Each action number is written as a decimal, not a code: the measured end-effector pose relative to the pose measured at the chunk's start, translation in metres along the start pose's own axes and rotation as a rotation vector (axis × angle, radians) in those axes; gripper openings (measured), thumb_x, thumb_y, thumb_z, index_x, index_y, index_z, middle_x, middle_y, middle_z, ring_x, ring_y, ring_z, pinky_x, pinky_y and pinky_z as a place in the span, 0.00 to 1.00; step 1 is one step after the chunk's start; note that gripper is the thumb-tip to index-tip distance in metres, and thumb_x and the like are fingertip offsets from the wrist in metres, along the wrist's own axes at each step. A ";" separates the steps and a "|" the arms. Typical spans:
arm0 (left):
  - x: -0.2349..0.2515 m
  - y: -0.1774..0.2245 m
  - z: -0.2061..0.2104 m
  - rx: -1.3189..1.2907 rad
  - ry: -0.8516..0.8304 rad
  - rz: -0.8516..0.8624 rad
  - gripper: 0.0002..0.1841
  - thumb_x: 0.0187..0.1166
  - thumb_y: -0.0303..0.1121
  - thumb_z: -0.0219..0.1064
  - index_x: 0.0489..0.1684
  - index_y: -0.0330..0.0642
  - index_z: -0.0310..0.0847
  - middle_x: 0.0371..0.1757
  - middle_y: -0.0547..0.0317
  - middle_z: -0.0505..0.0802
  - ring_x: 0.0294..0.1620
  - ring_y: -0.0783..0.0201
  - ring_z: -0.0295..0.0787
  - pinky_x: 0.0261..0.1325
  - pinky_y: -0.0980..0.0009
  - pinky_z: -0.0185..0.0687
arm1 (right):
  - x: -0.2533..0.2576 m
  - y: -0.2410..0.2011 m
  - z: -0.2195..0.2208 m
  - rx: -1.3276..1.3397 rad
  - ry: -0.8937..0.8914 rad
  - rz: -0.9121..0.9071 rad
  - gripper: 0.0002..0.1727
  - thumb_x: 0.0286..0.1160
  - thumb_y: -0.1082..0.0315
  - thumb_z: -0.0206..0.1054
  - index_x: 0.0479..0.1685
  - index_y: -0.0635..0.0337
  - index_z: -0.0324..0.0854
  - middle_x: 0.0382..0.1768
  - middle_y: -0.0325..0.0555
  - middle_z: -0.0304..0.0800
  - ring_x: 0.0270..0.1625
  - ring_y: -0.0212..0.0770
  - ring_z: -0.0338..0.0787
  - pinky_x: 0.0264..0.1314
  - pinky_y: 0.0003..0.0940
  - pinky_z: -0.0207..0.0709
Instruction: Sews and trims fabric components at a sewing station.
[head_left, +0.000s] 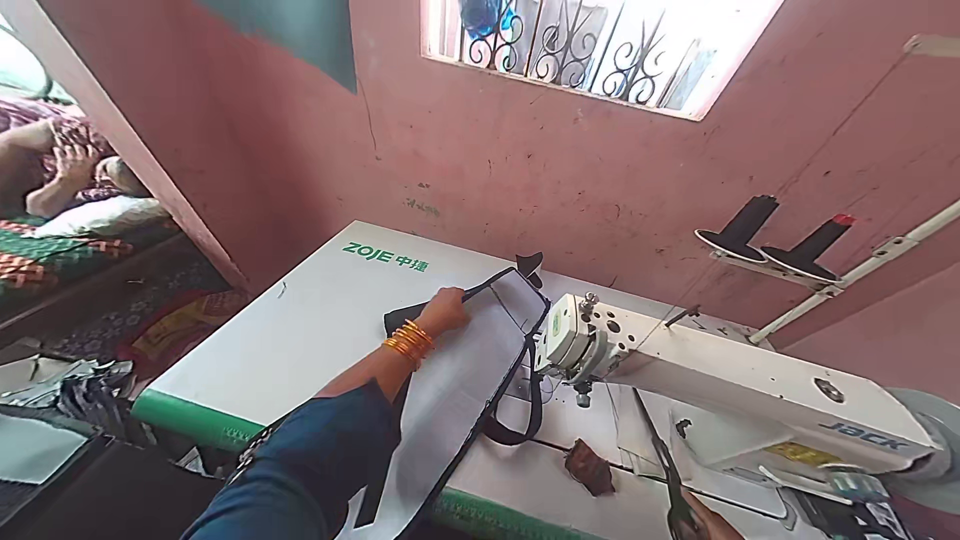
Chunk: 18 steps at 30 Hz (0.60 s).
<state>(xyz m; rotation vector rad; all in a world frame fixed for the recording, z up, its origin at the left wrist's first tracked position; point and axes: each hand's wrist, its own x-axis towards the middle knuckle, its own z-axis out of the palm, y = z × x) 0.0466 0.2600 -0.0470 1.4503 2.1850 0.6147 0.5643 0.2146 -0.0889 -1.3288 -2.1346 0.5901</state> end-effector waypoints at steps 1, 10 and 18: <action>0.009 -0.002 -0.011 0.003 0.048 0.042 0.19 0.76 0.35 0.74 0.53 0.25 0.86 0.55 0.28 0.90 0.64 0.33 0.85 0.68 0.33 0.75 | 0.005 0.008 0.005 -0.119 0.081 -0.099 0.19 0.73 0.77 0.65 0.59 0.84 0.83 0.48 0.76 0.91 0.49 0.65 0.94 0.60 0.55 0.84; -0.118 0.048 -0.257 -0.163 0.930 0.559 0.16 0.80 0.38 0.69 0.59 0.38 0.86 0.67 0.56 0.88 0.66 0.76 0.83 0.74 0.70 0.76 | 0.026 -0.001 0.002 -0.367 0.144 -0.134 0.15 0.73 0.76 0.67 0.53 0.80 0.88 0.56 0.79 0.87 0.62 0.80 0.85 0.70 0.69 0.73; -0.156 -0.058 -0.095 -0.201 0.399 0.269 0.07 0.74 0.20 0.71 0.45 0.26 0.84 0.40 0.47 0.91 0.43 0.61 0.88 0.52 0.55 0.83 | 0.037 -0.038 0.083 -0.213 -0.022 -0.656 0.13 0.71 0.74 0.63 0.42 0.61 0.95 0.55 0.55 0.95 0.62 0.63 0.91 0.64 0.65 0.79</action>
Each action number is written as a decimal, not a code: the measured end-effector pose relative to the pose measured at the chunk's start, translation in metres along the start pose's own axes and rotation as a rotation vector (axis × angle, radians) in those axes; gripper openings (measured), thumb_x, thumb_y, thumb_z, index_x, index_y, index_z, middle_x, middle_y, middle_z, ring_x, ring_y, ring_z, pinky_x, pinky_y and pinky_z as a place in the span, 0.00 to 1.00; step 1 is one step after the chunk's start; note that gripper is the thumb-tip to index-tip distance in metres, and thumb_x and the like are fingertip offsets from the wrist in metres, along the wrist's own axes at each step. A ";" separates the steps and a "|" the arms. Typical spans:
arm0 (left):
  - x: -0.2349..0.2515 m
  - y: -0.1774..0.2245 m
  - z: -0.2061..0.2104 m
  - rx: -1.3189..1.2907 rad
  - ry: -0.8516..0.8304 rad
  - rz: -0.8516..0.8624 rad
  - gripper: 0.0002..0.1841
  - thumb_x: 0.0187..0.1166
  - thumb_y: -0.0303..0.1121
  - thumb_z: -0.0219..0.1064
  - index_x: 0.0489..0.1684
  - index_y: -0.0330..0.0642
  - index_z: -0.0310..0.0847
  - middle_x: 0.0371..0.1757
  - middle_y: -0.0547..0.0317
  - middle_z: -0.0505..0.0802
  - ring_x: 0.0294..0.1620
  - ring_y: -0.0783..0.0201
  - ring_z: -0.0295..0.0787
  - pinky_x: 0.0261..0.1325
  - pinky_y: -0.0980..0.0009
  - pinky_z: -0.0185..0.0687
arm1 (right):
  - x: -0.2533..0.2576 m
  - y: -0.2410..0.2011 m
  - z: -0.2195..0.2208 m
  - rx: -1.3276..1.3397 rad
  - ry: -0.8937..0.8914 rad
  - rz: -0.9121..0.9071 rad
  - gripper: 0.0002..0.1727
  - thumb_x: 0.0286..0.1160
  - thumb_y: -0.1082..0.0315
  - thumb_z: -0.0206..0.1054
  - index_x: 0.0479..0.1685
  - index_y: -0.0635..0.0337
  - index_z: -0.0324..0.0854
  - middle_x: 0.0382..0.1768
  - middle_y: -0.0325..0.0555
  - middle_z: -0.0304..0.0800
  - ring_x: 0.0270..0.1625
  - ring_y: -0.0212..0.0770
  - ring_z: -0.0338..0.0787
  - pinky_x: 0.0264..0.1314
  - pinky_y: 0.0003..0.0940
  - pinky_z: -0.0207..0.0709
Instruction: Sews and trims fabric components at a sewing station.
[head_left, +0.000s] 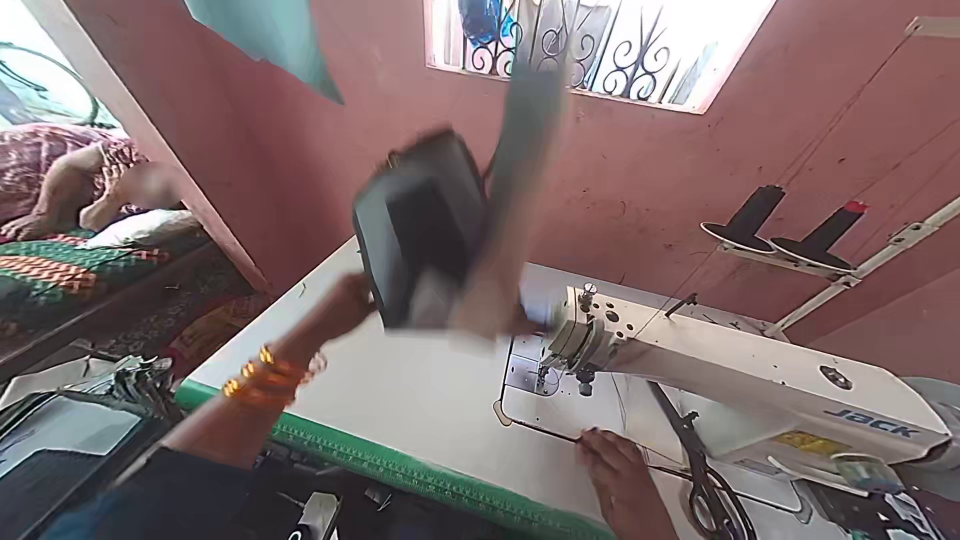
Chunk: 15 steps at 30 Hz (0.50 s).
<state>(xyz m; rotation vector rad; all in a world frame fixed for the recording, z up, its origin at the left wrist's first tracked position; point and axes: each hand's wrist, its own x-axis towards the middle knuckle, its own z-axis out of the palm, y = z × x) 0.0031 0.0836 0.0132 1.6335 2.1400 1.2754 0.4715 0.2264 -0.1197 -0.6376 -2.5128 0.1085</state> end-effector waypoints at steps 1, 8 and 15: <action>-0.021 -0.028 0.017 -0.002 -0.125 0.045 0.10 0.72 0.21 0.70 0.47 0.26 0.87 0.47 0.45 0.93 0.52 0.59 0.91 0.62 0.55 0.84 | 0.000 0.005 -0.008 -0.042 0.012 0.053 0.12 0.69 0.76 0.64 0.41 0.66 0.94 0.51 0.60 0.95 0.60 0.68 0.90 0.64 0.69 0.77; -0.075 -0.030 0.079 0.009 0.250 0.016 0.14 0.80 0.34 0.64 0.50 0.34 0.91 0.59 0.44 0.94 0.65 0.51 0.90 0.72 0.50 0.82 | 0.034 -0.042 -0.030 0.302 0.020 0.025 0.12 0.75 0.66 0.69 0.43 0.66 0.94 0.47 0.54 0.97 0.57 0.49 0.93 0.68 0.46 0.82; -0.166 0.000 0.202 0.311 0.257 0.058 0.22 0.78 0.52 0.63 0.41 0.41 0.92 0.63 0.47 0.93 0.77 0.44 0.82 0.81 0.33 0.64 | 0.126 -0.080 0.040 0.466 -0.051 0.103 0.19 0.72 0.61 0.69 0.50 0.69 0.92 0.49 0.57 0.95 0.53 0.51 0.95 0.59 0.44 0.87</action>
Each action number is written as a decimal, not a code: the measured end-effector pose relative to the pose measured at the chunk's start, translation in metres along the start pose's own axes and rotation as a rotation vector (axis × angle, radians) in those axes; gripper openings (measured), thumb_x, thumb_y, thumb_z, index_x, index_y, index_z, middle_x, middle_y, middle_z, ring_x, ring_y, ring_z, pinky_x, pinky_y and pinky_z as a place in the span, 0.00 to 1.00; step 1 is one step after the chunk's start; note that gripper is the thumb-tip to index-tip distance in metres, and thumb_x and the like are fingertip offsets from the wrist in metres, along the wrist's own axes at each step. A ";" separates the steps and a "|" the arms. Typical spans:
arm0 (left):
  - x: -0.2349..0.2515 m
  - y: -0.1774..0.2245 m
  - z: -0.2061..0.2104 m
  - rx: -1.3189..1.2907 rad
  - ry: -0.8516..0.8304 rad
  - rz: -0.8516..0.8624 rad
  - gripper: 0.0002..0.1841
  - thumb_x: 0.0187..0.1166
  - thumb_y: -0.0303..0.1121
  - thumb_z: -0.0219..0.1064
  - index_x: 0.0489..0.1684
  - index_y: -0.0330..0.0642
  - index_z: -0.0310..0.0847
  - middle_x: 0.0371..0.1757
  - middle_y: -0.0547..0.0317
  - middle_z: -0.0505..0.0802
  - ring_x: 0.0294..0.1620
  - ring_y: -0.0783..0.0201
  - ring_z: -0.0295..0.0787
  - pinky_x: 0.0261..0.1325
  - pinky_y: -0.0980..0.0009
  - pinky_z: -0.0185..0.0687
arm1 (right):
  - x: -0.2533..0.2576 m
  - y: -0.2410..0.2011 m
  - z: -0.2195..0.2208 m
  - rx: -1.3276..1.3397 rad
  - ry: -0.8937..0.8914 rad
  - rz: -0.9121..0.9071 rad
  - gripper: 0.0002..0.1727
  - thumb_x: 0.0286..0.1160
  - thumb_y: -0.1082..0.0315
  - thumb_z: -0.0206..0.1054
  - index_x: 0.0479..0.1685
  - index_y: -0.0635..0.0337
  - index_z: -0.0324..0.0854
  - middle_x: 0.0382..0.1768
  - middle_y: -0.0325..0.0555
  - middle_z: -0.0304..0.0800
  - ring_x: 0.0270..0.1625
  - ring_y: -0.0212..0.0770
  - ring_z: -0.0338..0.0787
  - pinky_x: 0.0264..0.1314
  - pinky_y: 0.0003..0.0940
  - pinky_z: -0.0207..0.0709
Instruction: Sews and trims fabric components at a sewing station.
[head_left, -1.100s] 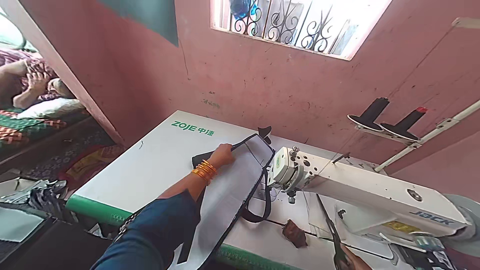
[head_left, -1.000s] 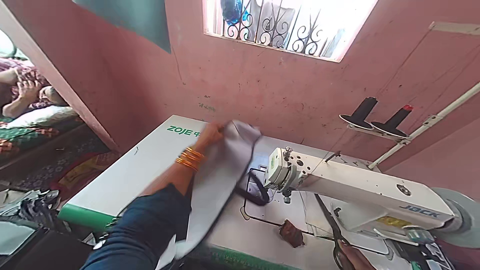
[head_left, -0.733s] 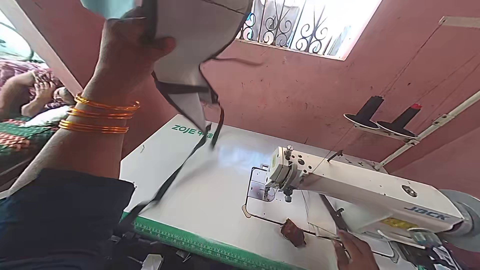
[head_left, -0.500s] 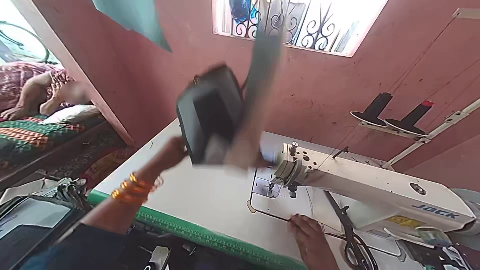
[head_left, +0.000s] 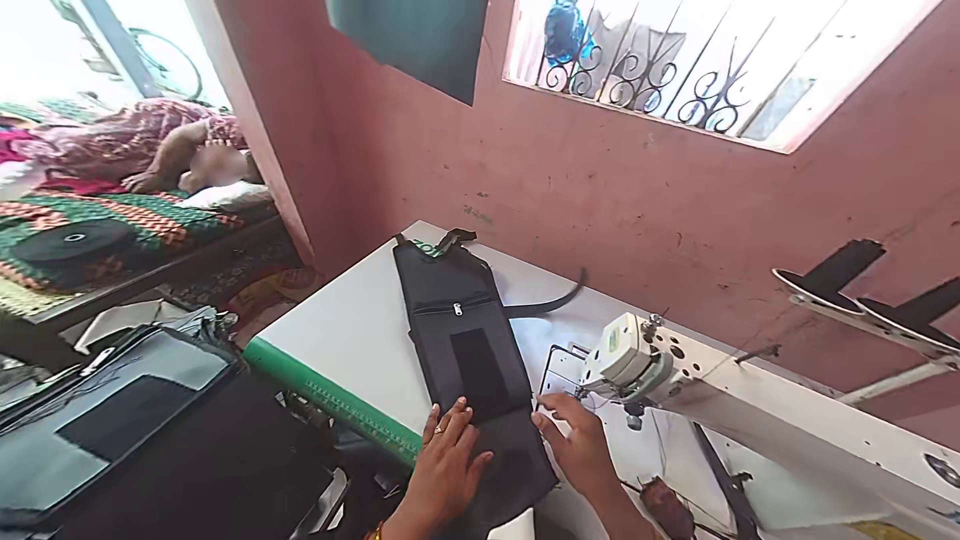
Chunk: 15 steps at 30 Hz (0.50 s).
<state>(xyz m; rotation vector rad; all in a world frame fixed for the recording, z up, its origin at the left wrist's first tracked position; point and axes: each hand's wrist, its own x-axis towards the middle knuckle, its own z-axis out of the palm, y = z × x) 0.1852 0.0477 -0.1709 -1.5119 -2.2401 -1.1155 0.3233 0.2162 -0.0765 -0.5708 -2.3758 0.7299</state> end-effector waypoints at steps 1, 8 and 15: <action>-0.006 -0.005 -0.009 -0.140 0.044 -0.041 0.17 0.78 0.46 0.67 0.37 0.41 0.93 0.60 0.48 0.95 0.73 0.48 0.86 0.80 0.40 0.70 | 0.016 -0.006 0.004 -0.035 -0.126 0.155 0.24 0.75 0.60 0.71 0.61 0.72 0.87 0.56 0.64 0.92 0.59 0.58 0.92 0.64 0.51 0.83; 0.073 -0.039 -0.069 -0.763 -0.009 -1.010 0.41 0.78 0.38 0.75 0.87 0.31 0.55 0.68 0.35 0.86 0.60 0.48 0.90 0.63 0.52 0.86 | 0.102 -0.003 0.064 0.201 -0.239 0.748 0.24 0.73 0.64 0.78 0.62 0.70 0.81 0.52 0.62 0.90 0.55 0.52 0.90 0.62 0.50 0.80; 0.117 -0.071 -0.074 -1.373 -0.329 -0.947 0.19 0.75 0.17 0.63 0.66 0.35 0.75 0.47 0.50 0.95 0.44 0.58 0.96 0.49 0.60 0.93 | 0.025 -0.014 0.057 0.770 -0.004 0.501 0.19 0.53 0.80 0.73 0.49 0.68 0.82 0.38 0.47 0.92 0.40 0.35 0.93 0.46 0.31 0.89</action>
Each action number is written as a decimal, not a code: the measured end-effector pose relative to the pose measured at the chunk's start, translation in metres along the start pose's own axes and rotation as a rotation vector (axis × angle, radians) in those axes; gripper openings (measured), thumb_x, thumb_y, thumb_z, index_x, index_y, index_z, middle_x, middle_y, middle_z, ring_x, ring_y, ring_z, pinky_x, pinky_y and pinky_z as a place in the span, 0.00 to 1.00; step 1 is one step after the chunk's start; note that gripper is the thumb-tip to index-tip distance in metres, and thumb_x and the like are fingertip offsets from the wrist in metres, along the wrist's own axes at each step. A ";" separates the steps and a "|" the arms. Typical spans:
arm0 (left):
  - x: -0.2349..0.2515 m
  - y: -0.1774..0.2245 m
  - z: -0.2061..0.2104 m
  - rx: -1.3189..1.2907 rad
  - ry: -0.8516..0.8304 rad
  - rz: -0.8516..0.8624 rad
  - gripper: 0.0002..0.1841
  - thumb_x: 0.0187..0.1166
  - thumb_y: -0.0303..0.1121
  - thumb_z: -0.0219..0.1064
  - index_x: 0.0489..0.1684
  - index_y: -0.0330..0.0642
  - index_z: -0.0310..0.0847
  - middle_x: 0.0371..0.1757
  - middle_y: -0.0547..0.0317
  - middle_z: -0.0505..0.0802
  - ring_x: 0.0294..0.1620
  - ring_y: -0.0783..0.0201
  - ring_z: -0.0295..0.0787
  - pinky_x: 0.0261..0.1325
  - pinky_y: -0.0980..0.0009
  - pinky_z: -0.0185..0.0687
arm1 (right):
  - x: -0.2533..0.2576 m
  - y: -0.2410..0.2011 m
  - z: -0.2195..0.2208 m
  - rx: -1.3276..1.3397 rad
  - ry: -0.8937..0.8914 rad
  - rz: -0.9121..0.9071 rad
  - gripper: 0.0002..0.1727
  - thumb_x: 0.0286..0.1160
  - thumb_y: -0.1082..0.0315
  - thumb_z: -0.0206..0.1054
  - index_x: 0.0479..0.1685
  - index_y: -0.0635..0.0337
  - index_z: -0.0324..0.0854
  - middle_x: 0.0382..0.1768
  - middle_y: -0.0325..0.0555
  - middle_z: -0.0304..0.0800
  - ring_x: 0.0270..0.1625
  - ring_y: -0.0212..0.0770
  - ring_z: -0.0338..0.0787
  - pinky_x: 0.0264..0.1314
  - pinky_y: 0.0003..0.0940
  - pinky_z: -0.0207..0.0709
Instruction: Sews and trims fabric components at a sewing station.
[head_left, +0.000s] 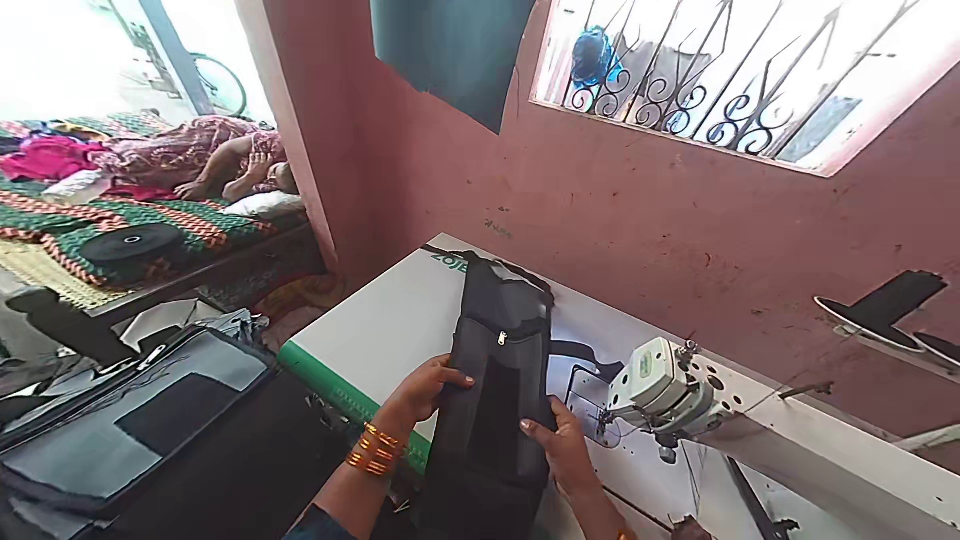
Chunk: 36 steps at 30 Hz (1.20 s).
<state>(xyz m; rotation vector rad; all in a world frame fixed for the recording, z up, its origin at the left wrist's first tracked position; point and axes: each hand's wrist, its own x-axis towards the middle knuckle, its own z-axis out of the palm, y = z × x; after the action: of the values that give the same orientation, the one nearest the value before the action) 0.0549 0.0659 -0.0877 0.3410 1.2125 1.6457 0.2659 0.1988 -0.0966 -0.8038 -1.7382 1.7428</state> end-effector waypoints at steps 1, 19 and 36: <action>0.008 -0.004 -0.006 -0.047 -0.099 0.015 0.29 0.74 0.15 0.60 0.78 0.39 0.66 0.56 0.49 0.93 0.51 0.58 0.94 0.55 0.58 0.92 | -0.001 -0.002 -0.011 0.063 -0.025 0.044 0.27 0.49 0.82 0.73 0.57 0.70 0.80 0.43 0.50 0.93 0.44 0.37 0.94 0.49 0.33 0.90; 0.047 0.033 -0.028 -0.412 0.638 0.354 0.32 0.85 0.24 0.61 0.87 0.42 0.50 0.54 0.48 0.91 0.46 0.62 0.91 0.47 0.63 0.86 | 0.089 -0.025 -0.012 0.265 0.248 -0.259 0.31 0.80 0.78 0.59 0.83 0.77 0.59 0.78 0.60 0.76 0.76 0.36 0.79 0.78 0.30 0.72; -0.007 0.139 -0.007 0.139 0.545 0.880 0.14 0.86 0.18 0.54 0.60 0.36 0.82 0.58 0.55 0.93 0.51 0.62 0.95 0.57 0.64 0.92 | 0.034 0.019 0.081 -1.261 -0.538 -0.328 0.32 0.93 0.53 0.44 0.89 0.62 0.63 0.91 0.65 0.54 0.95 0.61 0.50 0.95 0.59 0.40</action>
<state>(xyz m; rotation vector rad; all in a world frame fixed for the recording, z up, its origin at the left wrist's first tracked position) -0.0240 0.0596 0.0266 0.5920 1.7277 2.5224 0.1832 0.1691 -0.1175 -0.4089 -3.1334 0.4846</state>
